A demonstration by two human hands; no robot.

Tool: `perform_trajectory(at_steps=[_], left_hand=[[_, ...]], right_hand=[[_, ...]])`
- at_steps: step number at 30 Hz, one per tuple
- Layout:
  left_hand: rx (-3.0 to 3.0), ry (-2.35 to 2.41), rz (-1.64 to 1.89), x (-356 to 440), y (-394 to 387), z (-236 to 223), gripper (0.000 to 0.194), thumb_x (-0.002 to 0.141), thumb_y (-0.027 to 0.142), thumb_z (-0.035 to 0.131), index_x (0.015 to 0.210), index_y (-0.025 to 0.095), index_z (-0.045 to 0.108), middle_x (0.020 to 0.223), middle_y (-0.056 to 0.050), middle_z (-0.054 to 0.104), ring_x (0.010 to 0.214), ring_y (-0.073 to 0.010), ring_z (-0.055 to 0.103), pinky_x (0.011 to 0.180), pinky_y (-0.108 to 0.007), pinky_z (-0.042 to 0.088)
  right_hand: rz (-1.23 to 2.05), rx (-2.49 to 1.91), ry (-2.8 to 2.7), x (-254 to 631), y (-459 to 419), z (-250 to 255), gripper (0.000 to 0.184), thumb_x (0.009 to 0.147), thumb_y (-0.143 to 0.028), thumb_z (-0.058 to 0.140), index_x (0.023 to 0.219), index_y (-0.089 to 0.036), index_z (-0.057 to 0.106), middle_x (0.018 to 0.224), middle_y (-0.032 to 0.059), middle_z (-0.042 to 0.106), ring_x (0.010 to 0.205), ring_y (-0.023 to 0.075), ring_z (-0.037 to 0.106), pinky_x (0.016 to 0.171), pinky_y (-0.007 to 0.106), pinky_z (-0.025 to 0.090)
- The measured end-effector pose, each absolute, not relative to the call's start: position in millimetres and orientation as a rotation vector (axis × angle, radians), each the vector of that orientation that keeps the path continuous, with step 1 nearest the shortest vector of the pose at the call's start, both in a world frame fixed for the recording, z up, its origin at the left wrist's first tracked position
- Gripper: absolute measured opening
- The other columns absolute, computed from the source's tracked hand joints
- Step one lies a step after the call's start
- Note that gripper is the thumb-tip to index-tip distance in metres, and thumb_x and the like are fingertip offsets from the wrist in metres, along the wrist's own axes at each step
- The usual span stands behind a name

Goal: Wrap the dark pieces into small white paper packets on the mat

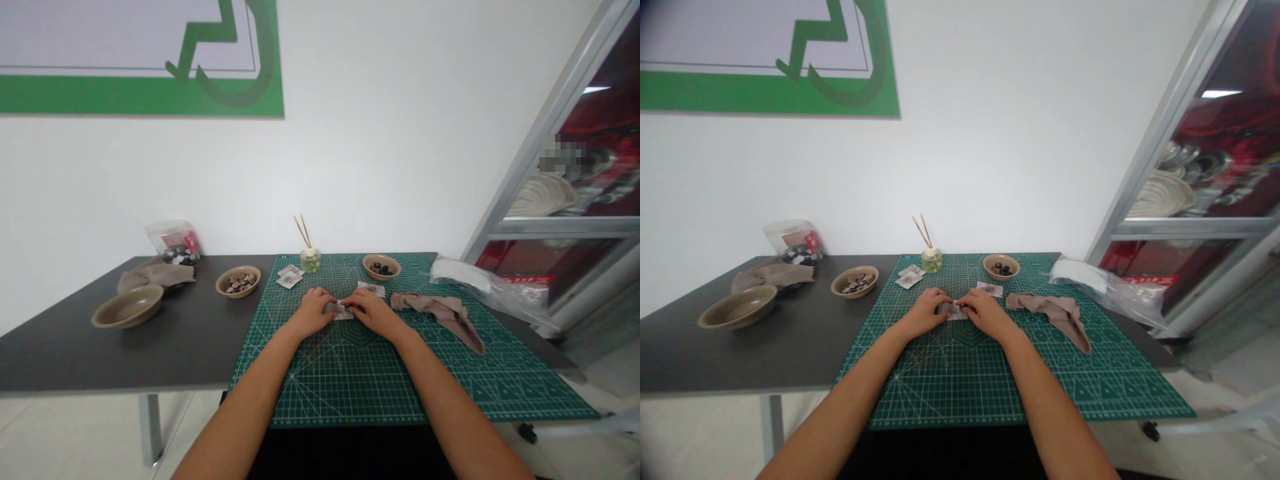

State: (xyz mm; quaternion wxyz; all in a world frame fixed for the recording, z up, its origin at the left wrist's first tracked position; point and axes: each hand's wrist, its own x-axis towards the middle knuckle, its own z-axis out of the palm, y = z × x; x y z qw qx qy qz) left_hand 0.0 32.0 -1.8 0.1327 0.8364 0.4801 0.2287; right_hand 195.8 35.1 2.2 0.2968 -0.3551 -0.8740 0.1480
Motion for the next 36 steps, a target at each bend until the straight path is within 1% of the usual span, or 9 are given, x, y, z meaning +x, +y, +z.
perform_trajectory(at_steps=[4, 8, 11, 17, 21, 24, 29, 33, 36], left_hand=[[2.433, 1.391, 0.664, 0.0, 32.8, -2.9, 0.024, 0.075, 0.021, 0.058, 0.099, 0.020, 0.064, 0.101, -0.006, 0.055, 0.098, -0.0213, 0.048, 0.089, -0.036, 0.039], [2.427, 1.384, 0.664, -0.4, 32.6, -2.2, 0.026, 0.074, 0.021, 0.060, 0.100, 0.020, 0.064, 0.102, -0.006, 0.055, 0.099, -0.0218, 0.047, 0.089, -0.037, 0.039], [2.417, 1.397, 0.653, -0.1, 31.6, -0.9, 0.026, 0.074, 0.021, 0.060, 0.100, 0.020, 0.063, 0.103, -0.006, 0.055, 0.099, -0.0219, 0.047, 0.089, -0.037, 0.039], [2.414, 1.398, 0.657, 0.5, 31.0, -0.5, 0.024, 0.075, 0.021, 0.058, 0.099, 0.021, 0.063, 0.102, -0.005, 0.055, 0.099, -0.0216, 0.048, 0.089, -0.037, 0.039], [2.408, 1.393, 0.654, 0.2, 30.7, 0.2, 0.025, 0.074, 0.021, 0.059, 0.099, 0.020, 0.063, 0.103, -0.006, 0.054, 0.100, -0.0220, 0.047, 0.090, -0.037, 0.038], [2.402, 1.398, 0.649, 0.1, 30.9, 0.3, 0.025, 0.074, 0.021, 0.060, 0.099, 0.021, 0.063, 0.102, -0.005, 0.054, 0.099, -0.0219, 0.047, 0.089, -0.037, 0.039], [2.417, 1.395, 0.651, -0.1, 32.8, -2.0, 0.024, 0.075, 0.021, 0.058, 0.098, 0.022, 0.063, 0.103, -0.005, 0.054, 0.100, -0.0217, 0.047, 0.089, -0.037, 0.039], [2.415, 1.395, 0.646, -0.3, 32.8, -2.0, 0.026, 0.074, 0.022, 0.059, 0.100, 0.020, 0.063, 0.103, -0.006, 0.054, 0.100, -0.0221, 0.047, 0.089, -0.037, 0.038], [2.411, 1.394, 0.646, 0.0, 32.2, -1.0, 0.026, 0.074, 0.021, 0.060, 0.100, 0.020, 0.063, 0.103, -0.006, 0.055, 0.100, -0.0220, 0.047, 0.089, -0.037, 0.039]], right_hand=[[0.391, -0.893, -2.379, 189.2, 34.3, 2.1, 0.025, 0.079, -0.005, 0.050, 0.091, -0.019, 0.066, 0.084, 0.0049, 0.056, 0.081, 0.0160, 0.052, 0.075, 0.030, 0.043], [0.366, -0.968, -2.344, 193.8, 35.7, 2.2, 0.021, 0.078, -0.007, 0.053, 0.092, -0.018, 0.064, 0.084, 0.0046, 0.057, 0.081, 0.0163, 0.052, 0.076, 0.031, 0.043], [0.357, -1.005, -2.323, 196.5, 35.6, 2.2, 0.020, 0.077, -0.006, 0.053, 0.090, -0.018, 0.064, 0.083, 0.0040, 0.057, 0.080, 0.0159, 0.052, 0.075, 0.031, 0.043], [0.341, -0.923, -2.397, 186.2, 33.5, 3.3, 0.020, 0.076, -0.004, 0.052, 0.087, -0.018, 0.062, 0.083, 0.0037, 0.056, 0.079, 0.0158, 0.051, 0.073, 0.030, 0.043], [0.330, -1.017, -2.317, 192.9, 34.8, 3.3, 0.017, 0.075, -0.005, 0.052, 0.086, -0.017, 0.059, 0.082, 0.0034, 0.057, 0.080, 0.0163, 0.051, 0.073, 0.030, 0.042], [0.357, -1.048, -2.286, 193.9, 34.0, 3.4, 0.014, 0.075, -0.006, 0.053, 0.083, -0.017, 0.058, 0.079, 0.0028, 0.057, 0.076, 0.0156, 0.052, 0.070, 0.029, 0.042], [0.441, -0.982, -2.321, 184.6, 32.0, 3.9, 0.012, 0.077, -0.008, 0.054, 0.085, -0.017, 0.057, 0.078, 0.0013, 0.058, 0.070, 0.0133, 0.052, 0.064, 0.026, 0.041], [0.425, -1.058, -2.280, 190.4, 33.1, 4.9, 0.006, 0.077, -0.013, 0.057, 0.082, -0.017, 0.057, 0.074, 0.0008, 0.057, 0.069, 0.0140, 0.052, 0.063, 0.026, 0.041], [0.411, -1.042, -2.284, 192.5, 33.0, 5.6, 0.012, 0.078, -0.011, 0.056, 0.087, -0.017, 0.059, 0.077, 0.0021, 0.059, 0.071, 0.0145, 0.053, 0.066, 0.027, 0.042]])
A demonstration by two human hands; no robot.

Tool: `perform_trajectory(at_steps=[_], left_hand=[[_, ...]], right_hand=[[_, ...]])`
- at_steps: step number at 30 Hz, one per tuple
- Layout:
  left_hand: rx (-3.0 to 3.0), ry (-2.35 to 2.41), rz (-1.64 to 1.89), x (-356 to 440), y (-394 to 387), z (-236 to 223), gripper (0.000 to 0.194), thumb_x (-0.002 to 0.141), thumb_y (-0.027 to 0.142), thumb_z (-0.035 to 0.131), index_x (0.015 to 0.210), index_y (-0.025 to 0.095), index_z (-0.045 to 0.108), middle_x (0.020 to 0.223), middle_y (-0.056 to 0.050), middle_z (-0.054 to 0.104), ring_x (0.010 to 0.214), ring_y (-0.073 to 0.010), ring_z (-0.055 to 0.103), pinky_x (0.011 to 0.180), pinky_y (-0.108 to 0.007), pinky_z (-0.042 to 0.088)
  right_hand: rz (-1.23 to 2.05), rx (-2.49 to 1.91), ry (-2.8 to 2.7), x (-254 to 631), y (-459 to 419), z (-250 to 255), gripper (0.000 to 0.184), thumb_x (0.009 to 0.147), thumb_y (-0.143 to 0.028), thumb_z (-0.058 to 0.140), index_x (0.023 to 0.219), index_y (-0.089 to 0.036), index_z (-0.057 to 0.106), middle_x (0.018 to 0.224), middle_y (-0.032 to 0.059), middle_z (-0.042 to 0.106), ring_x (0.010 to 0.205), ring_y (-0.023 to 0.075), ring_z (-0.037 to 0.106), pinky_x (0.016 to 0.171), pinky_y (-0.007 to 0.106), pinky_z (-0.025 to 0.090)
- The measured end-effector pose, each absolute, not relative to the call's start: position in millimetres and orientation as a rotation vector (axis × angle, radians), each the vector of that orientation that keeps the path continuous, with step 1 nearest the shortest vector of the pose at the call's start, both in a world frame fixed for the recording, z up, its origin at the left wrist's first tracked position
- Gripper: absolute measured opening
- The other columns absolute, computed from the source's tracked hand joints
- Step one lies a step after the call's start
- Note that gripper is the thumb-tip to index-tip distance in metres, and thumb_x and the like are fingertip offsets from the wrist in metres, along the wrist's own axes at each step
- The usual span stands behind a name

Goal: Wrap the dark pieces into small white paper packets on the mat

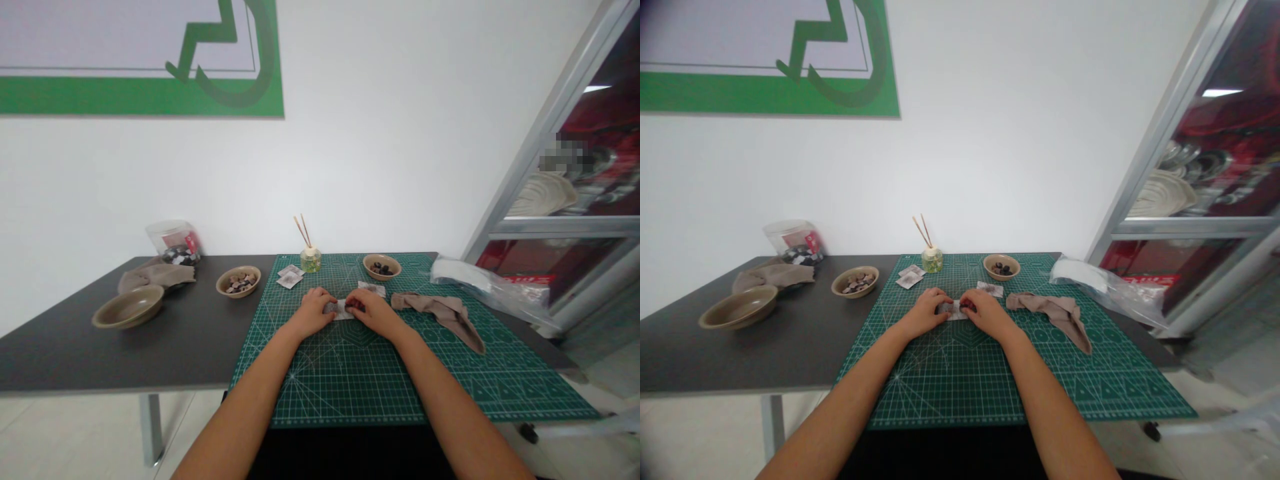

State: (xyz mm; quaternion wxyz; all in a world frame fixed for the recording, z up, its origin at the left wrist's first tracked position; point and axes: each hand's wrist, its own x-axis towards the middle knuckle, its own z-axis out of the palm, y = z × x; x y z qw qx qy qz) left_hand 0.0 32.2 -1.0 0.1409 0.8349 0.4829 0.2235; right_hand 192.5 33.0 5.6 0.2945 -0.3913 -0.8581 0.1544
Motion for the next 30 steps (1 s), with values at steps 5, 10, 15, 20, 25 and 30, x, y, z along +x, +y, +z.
perform_trajectory(at_steps=[5, 10, 15, 20, 25, 30], left_hand=[[2.423, 1.396, 0.649, 0.4, 32.0, -0.5, 0.024, 0.075, 0.021, 0.058, 0.098, 0.021, 0.063, 0.101, -0.005, 0.055, 0.099, -0.0216, 0.048, 0.088, -0.037, 0.039], [2.413, 1.404, 0.643, 0.5, 31.4, 0.6, 0.025, 0.074, 0.022, 0.060, 0.099, 0.021, 0.063, 0.103, -0.006, 0.055, 0.100, -0.0221, 0.047, 0.089, -0.037, 0.039], [2.418, 1.404, 0.655, 0.5, 31.8, -0.6, 0.025, 0.074, 0.022, 0.059, 0.099, 0.021, 0.063, 0.102, -0.005, 0.055, 0.099, -0.0217, 0.048, 0.090, -0.037, 0.038], [2.424, 1.383, 0.665, -0.1, 32.4, -1.8, 0.025, 0.075, 0.022, 0.059, 0.099, 0.020, 0.063, 0.102, -0.006, 0.055, 0.099, -0.0219, 0.047, 0.089, -0.037, 0.039], [2.426, 1.396, 0.656, 0.1, 32.2, -1.3, 0.026, 0.074, 0.021, 0.060, 0.099, 0.020, 0.063, 0.102, -0.006, 0.054, 0.099, -0.0220, 0.047, 0.089, -0.037, 0.039], [2.431, 1.392, 0.653, 0.2, 32.5, -1.9, 0.025, 0.075, 0.021, 0.059, 0.099, 0.021, 0.063, 0.102, -0.005, 0.054, 0.099, -0.0216, 0.047, 0.089, -0.036, 0.039]], right_hand=[[0.403, -0.890, -2.374, 186.1, 33.7, 4.3, 0.019, 0.079, -0.009, 0.053, 0.092, -0.018, 0.064, 0.086, 0.0047, 0.059, 0.081, 0.0157, 0.054, 0.074, 0.029, 0.044], [0.356, -1.009, -2.318, 193.7, 34.9, 3.9, 0.017, 0.079, -0.011, 0.053, 0.091, -0.018, 0.064, 0.082, 0.0045, 0.060, 0.080, 0.0165, 0.054, 0.073, 0.030, 0.044], [0.389, -0.984, -2.346, 187.8, 31.0, 5.6, 0.016, 0.078, -0.008, 0.053, 0.088, -0.016, 0.061, 0.082, 0.0040, 0.059, 0.076, 0.0154, 0.053, 0.069, 0.028, 0.043], [0.388, -1.019, -2.328, 187.7, 32.7, 3.2, 0.012, 0.077, -0.010, 0.054, 0.087, -0.017, 0.057, 0.081, 0.0033, 0.059, 0.074, 0.0154, 0.053, 0.068, 0.028, 0.042], [0.396, -1.052, -2.295, 190.2, 32.6, 2.0, 0.009, 0.076, -0.010, 0.055, 0.083, -0.016, 0.055, 0.078, 0.0023, 0.058, 0.073, 0.0153, 0.052, 0.067, 0.028, 0.041], [0.456, -1.035, -2.288, 186.0, 31.6, 2.5, 0.010, 0.076, -0.010, 0.056, 0.083, -0.017, 0.056, 0.077, 0.0016, 0.058, 0.072, 0.0147, 0.053, 0.066, 0.027, 0.042]])
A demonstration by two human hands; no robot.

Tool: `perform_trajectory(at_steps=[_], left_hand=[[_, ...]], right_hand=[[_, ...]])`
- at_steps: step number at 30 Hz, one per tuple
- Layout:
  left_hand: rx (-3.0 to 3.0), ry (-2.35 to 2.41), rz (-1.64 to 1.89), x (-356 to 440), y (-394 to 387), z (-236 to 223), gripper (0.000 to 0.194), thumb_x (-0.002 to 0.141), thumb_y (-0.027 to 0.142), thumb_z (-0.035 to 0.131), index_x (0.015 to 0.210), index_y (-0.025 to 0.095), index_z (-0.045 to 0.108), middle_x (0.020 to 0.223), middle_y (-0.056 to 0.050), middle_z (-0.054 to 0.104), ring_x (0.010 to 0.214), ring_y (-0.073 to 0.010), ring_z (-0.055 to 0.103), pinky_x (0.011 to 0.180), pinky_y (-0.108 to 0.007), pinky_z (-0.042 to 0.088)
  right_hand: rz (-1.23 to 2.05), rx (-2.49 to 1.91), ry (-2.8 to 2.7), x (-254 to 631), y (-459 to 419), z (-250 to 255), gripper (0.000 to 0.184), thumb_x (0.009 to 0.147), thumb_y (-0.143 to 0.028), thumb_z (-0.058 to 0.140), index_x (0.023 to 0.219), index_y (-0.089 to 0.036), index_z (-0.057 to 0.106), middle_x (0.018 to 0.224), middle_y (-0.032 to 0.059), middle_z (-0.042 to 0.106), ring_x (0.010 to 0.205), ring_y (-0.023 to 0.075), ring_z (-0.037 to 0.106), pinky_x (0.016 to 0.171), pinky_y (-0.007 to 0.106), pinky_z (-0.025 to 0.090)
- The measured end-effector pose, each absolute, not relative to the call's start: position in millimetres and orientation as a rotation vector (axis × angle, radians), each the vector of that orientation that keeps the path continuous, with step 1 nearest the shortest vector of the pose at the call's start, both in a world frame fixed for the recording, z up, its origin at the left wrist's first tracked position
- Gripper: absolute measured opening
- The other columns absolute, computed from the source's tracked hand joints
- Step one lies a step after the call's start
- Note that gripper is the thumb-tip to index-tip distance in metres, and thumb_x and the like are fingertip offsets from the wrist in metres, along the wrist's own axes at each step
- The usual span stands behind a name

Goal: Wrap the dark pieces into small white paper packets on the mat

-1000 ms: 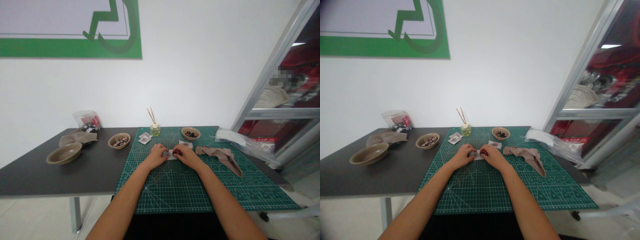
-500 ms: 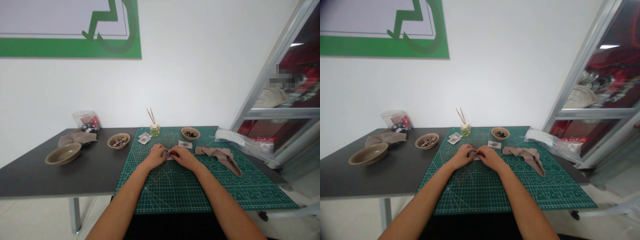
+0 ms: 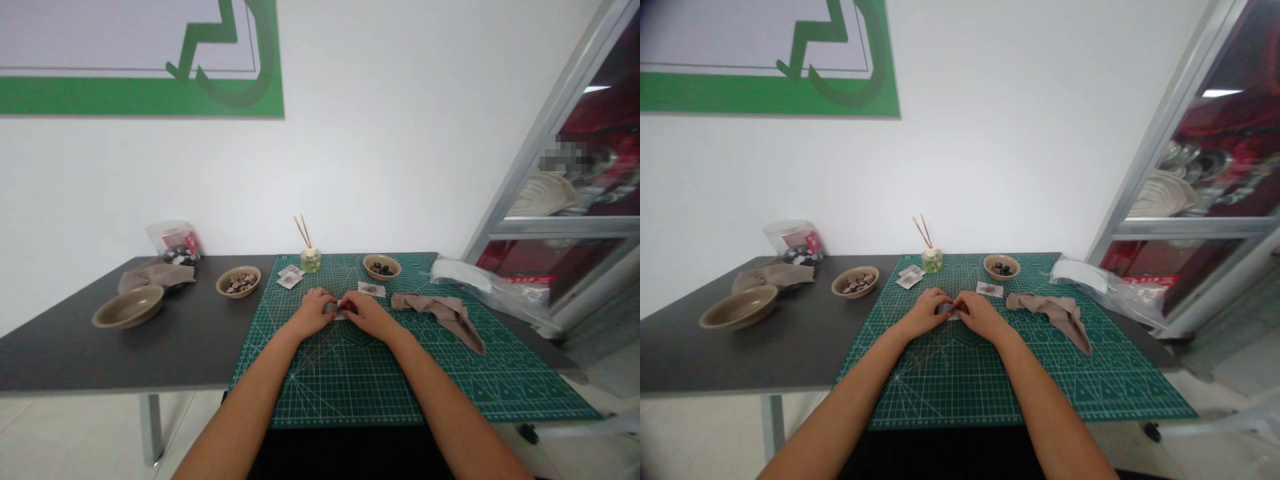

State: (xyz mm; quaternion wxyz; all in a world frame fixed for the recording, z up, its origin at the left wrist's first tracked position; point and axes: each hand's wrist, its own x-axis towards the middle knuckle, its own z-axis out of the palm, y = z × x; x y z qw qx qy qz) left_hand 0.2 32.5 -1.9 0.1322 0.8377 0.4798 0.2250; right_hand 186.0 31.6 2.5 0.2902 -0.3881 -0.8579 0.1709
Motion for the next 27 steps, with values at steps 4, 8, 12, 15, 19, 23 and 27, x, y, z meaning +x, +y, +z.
perform_trajectory(at_steps=[4, 8, 12, 15, 19, 23, 27], left_hand=[[2.420, 1.393, 0.650, 0.0, 32.1, -1.4, 0.026, 0.075, 0.021, 0.059, 0.100, 0.020, 0.063, 0.103, -0.005, 0.054, 0.100, -0.0220, 0.047, 0.090, -0.037, 0.039], [2.416, 1.400, 0.649, 0.3, 31.2, 0.0, 0.026, 0.075, 0.020, 0.060, 0.100, 0.020, 0.063, 0.103, -0.006, 0.055, 0.100, -0.0217, 0.047, 0.090, -0.036, 0.038], [2.422, 1.399, 0.644, 0.5, 30.8, 0.8, 0.026, 0.074, 0.021, 0.061, 0.100, 0.019, 0.064, 0.103, -0.006, 0.055, 0.100, -0.0220, 0.048, 0.089, -0.036, 0.039], [2.424, 1.394, 0.649, 0.6, 30.7, 0.9, 0.026, 0.074, 0.022, 0.061, 0.100, 0.020, 0.064, 0.103, -0.006, 0.055, 0.099, -0.0219, 0.048, 0.090, -0.037, 0.039], [2.425, 1.392, 0.658, 0.3, 30.5, 0.6, 0.026, 0.075, 0.021, 0.060, 0.100, 0.020, 0.064, 0.102, -0.006, 0.055, 0.099, -0.0217, 0.048, 0.090, -0.036, 0.038], [2.411, 1.393, 0.662, 0.2, 31.0, -0.3, 0.026, 0.074, 0.021, 0.060, 0.100, 0.020, 0.064, 0.103, -0.006, 0.055, 0.099, -0.0218, 0.047, 0.089, -0.037, 0.039], [2.412, 1.391, 0.659, 0.5, 32.0, -1.4, 0.025, 0.074, 0.021, 0.059, 0.099, 0.020, 0.064, 0.103, -0.006, 0.054, 0.099, -0.0219, 0.047, 0.089, -0.037, 0.039]], right_hand=[[0.485, -1.121, -2.230, 189.4, 32.8, 2.8, 0.004, 0.076, -0.015, 0.059, 0.080, -0.017, 0.058, 0.073, 0.0019, 0.059, 0.070, 0.0156, 0.054, 0.065, 0.028, 0.042], [0.426, -1.050, -2.268, 191.1, 35.9, 1.4, 0.007, 0.078, -0.016, 0.058, 0.084, -0.018, 0.062, 0.078, 0.0031, 0.062, 0.078, 0.0172, 0.054, 0.073, 0.031, 0.042], [0.252, -1.081, -2.234, 194.4, 39.8, -3.1, 0.008, 0.079, -0.017, 0.057, 0.084, -0.017, 0.063, 0.084, 0.0056, 0.061, 0.087, 0.0198, 0.052, 0.082, 0.036, 0.040], [0.226, -1.082, -2.251, 194.4, 40.6, -6.1, 0.009, 0.079, -0.020, 0.059, 0.087, -0.017, 0.063, 0.086, 0.0062, 0.060, 0.088, 0.0202, 0.051, 0.082, 0.036, 0.040], [0.213, -1.041, -2.333, 192.1, 41.5, -7.4, 0.012, 0.077, -0.019, 0.061, 0.088, -0.017, 0.063, 0.087, 0.0061, 0.059, 0.088, 0.0199, 0.051, 0.082, 0.036, 0.040], [0.218, -1.068, -2.312, 194.8, 40.0, -4.9, 0.006, 0.076, -0.018, 0.061, 0.081, -0.017, 0.064, 0.082, 0.0051, 0.059, 0.085, 0.0198, 0.051, 0.080, 0.036, 0.040], [0.280, -0.985, -2.336, 192.6, 36.9, -2.6, 0.008, 0.076, -0.020, 0.062, 0.083, -0.019, 0.065, 0.082, 0.0043, 0.058, 0.084, 0.0185, 0.051, 0.078, 0.033, 0.041]])
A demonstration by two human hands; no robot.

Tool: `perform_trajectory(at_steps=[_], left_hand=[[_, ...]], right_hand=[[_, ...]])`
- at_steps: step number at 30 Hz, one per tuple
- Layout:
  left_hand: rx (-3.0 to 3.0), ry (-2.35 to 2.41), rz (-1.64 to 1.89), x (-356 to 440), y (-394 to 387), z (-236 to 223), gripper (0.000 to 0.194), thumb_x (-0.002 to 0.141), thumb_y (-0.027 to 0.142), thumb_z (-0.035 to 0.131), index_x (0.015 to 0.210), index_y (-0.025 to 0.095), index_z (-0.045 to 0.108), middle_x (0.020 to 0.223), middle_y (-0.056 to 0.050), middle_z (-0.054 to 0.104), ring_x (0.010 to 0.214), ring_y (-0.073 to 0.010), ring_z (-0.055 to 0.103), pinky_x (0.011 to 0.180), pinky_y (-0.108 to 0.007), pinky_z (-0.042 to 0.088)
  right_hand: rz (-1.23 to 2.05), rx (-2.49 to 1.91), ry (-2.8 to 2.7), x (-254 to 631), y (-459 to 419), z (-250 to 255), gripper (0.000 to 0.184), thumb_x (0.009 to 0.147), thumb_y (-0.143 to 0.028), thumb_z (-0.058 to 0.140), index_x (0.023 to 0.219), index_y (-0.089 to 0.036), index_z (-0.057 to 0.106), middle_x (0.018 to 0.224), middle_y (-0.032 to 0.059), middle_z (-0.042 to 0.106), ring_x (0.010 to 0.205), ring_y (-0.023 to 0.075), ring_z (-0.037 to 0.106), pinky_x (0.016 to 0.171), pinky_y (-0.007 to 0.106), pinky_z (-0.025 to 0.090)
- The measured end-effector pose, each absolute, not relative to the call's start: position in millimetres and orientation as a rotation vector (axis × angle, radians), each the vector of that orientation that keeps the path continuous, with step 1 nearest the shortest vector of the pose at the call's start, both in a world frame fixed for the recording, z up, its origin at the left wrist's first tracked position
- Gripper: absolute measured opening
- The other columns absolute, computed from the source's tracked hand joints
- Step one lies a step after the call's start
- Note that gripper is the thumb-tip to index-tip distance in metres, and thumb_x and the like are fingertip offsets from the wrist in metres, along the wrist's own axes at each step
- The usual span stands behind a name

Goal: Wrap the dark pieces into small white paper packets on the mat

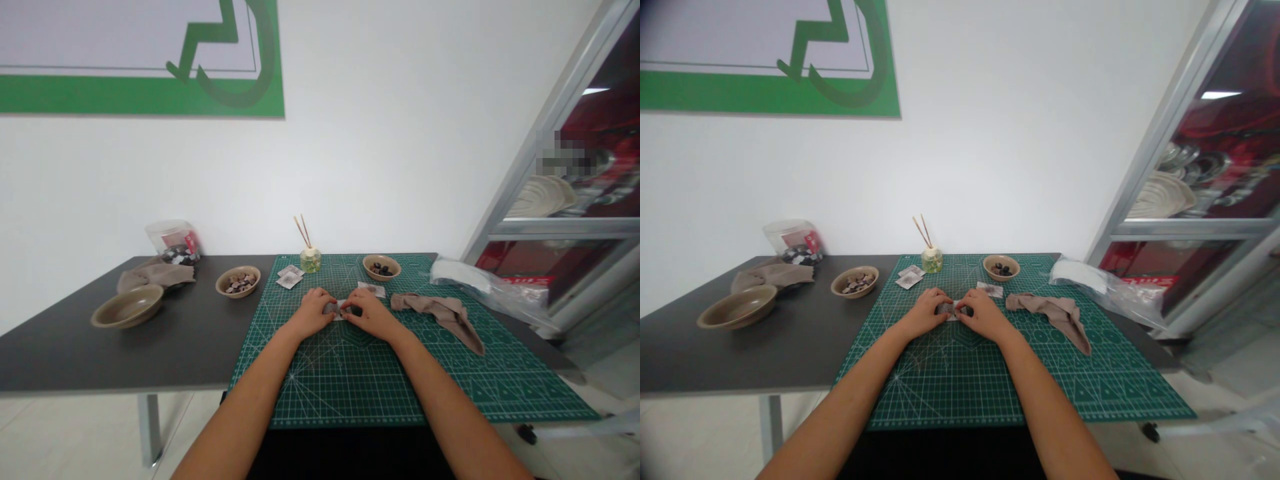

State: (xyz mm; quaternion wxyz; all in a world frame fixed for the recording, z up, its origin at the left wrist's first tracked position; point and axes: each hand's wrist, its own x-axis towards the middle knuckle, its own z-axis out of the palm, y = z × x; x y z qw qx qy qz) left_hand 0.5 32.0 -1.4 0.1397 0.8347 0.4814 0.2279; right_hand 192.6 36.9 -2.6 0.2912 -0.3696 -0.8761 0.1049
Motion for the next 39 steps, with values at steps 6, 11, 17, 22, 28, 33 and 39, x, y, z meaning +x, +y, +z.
perform_trajectory(at_steps=[6, 11, 17, 22, 28, 33, 39], left_hand=[[2.409, 1.395, 0.659, 0.0, 32.4, -1.9, 0.026, 0.074, 0.021, 0.060, 0.099, 0.021, 0.063, 0.103, -0.005, 0.055, 0.100, -0.0219, 0.047, 0.090, -0.038, 0.038], [2.414, 1.394, 0.669, 0.2, 32.4, -2.1, 0.026, 0.073, 0.021, 0.061, 0.099, 0.019, 0.063, 0.102, -0.005, 0.055, 0.099, -0.0217, 0.048, 0.090, -0.037, 0.039], [2.413, 1.408, 0.656, 0.4, 32.7, -2.3, 0.025, 0.074, 0.021, 0.060, 0.099, 0.020, 0.063, 0.102, -0.005, 0.055, 0.099, -0.0215, 0.048, 0.089, -0.036, 0.039], [2.417, 1.409, 0.645, 0.4, 31.3, 0.0, 0.026, 0.074, 0.021, 0.061, 0.099, 0.019, 0.063, 0.103, -0.006, 0.055, 0.100, -0.0224, 0.047, 0.090, -0.037, 0.039], [2.417, 1.406, 0.653, 0.1, 30.6, 0.4, 0.025, 0.075, 0.021, 0.060, 0.099, 0.020, 0.064, 0.102, -0.006, 0.055, 0.099, -0.0219, 0.048, 0.089, -0.037, 0.039], [2.421, 1.384, 0.658, -0.8, 33.0, -2.0, 0.027, 0.073, 0.021, 0.062, 0.100, 0.019, 0.063, 0.103, -0.005, 0.055, 0.101, -0.0221, 0.048, 0.091, -0.037, 0.038], [2.414, 1.381, 0.648, -0.7, 32.3, -0.4, 0.026, 0.074, 0.021, 0.060, 0.100, 0.020, 0.063, 0.104, -0.005, 0.055, 0.100, -0.0215, 0.047, 0.091, -0.037, 0.038]], right_hand=[[0.149, -1.159, -2.258, 192.5, 42.0, -6.5, 0.005, 0.076, -0.019, 0.060, 0.079, -0.017, 0.062, 0.082, 0.0055, 0.057, 0.085, 0.0207, 0.049, 0.080, 0.036, 0.040], [0.183, -1.072, -2.298, 193.5, 36.3, -3.2, 0.004, 0.074, -0.017, 0.061, 0.078, -0.018, 0.061, 0.082, 0.0042, 0.056, 0.085, 0.0196, 0.049, 0.080, 0.035, 0.039], [0.159, -1.089, -2.300, 190.0, 40.3, -5.3, 0.008, 0.077, -0.019, 0.059, 0.083, -0.018, 0.062, 0.084, 0.0050, 0.056, 0.086, 0.0196, 0.049, 0.080, 0.036, 0.038], [0.157, -1.137, -2.267, 194.9, 39.2, -5.5, 0.002, 0.076, -0.019, 0.059, 0.077, -0.017, 0.059, 0.082, 0.0049, 0.055, 0.085, 0.0202, 0.049, 0.080, 0.036, 0.039], [0.156, -1.043, -2.309, 189.5, 39.1, -4.8, 0.006, 0.077, -0.019, 0.058, 0.083, -0.019, 0.060, 0.085, 0.0047, 0.056, 0.087, 0.0202, 0.049, 0.084, 0.038, 0.038], [0.074, -1.230, -2.216, 195.3, 38.3, -4.4, 0.004, 0.073, -0.015, 0.058, 0.073, -0.017, 0.055, 0.080, 0.0058, 0.054, 0.085, 0.0220, 0.046, 0.079, 0.037, 0.039], [0.164, -1.023, -2.344, 187.6, 34.5, -0.6, 0.009, 0.076, -0.018, 0.059, 0.085, -0.019, 0.060, 0.091, 0.0052, 0.055, 0.090, 0.0196, 0.047, 0.086, 0.037, 0.037]])
